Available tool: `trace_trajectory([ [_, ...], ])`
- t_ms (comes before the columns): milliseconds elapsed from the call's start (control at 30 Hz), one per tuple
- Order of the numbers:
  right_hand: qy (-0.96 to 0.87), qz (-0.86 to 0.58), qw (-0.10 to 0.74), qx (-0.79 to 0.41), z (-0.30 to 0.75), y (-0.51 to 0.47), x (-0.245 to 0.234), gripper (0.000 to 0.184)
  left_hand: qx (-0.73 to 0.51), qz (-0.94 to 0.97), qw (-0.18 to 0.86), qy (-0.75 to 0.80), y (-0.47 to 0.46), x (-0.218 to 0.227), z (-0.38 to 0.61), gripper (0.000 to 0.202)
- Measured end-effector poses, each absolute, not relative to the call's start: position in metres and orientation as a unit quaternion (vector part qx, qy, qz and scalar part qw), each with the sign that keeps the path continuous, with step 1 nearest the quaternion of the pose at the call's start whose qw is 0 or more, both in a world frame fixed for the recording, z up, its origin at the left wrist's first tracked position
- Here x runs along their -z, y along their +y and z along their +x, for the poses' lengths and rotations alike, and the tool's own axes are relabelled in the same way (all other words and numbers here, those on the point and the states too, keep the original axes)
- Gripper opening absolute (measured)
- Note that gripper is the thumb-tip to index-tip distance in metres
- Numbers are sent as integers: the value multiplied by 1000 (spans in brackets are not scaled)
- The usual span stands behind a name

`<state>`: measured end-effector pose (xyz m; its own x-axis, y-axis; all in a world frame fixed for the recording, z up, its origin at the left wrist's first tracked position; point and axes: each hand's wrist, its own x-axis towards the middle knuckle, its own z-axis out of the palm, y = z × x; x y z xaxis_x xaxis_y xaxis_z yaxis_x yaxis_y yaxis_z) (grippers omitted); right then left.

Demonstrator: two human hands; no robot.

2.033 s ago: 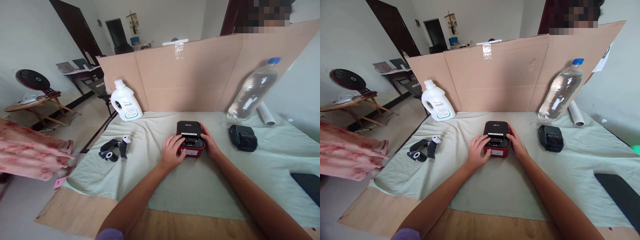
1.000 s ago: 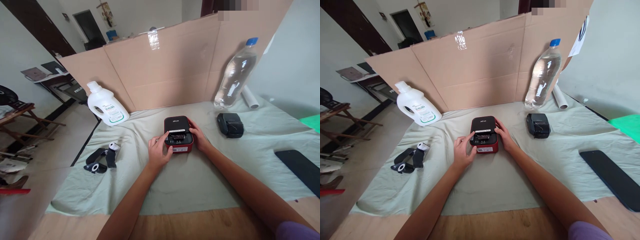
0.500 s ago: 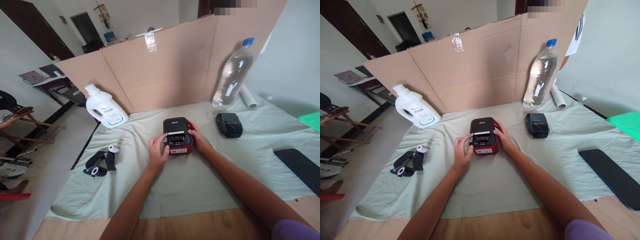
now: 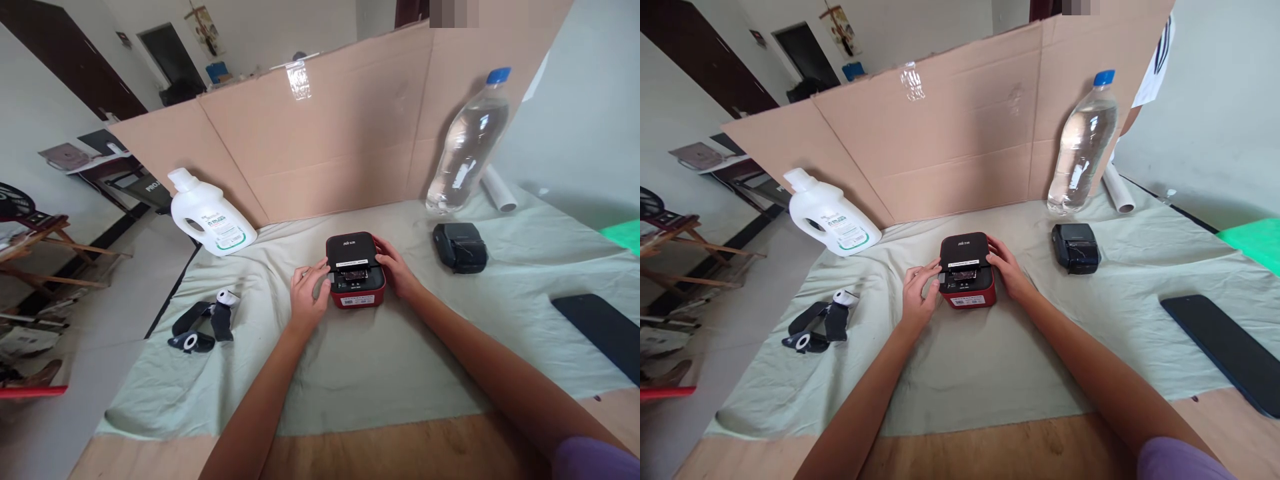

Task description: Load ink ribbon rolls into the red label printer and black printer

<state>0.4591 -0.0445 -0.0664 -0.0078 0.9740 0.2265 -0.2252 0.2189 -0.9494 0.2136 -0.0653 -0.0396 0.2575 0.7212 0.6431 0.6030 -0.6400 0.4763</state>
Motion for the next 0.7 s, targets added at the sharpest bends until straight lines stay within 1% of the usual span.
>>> trace_trajectory([
  [233,-483,-363,616,-505,459,-43,70,54,-461,787,81,401,-64,42,216,22],
  [367,-476,-349,625,-511,456,-44,71,55,-490,752,153,414,-66,40,223,20],
  [433,-470,-341,629,-517,455,-44,70,54,-513,706,217,437,-63,37,227,17],
  [533,-465,-333,630,-525,455,-44,67,53,-526,633,347,450,-51,31,232,17],
  [600,-461,-329,630,-530,455,-45,64,53,-524,578,447,438,-41,27,236,29],
  [700,-444,-330,628,-548,455,-45,62,52,-490,469,602,421,-32,22,240,58],
])
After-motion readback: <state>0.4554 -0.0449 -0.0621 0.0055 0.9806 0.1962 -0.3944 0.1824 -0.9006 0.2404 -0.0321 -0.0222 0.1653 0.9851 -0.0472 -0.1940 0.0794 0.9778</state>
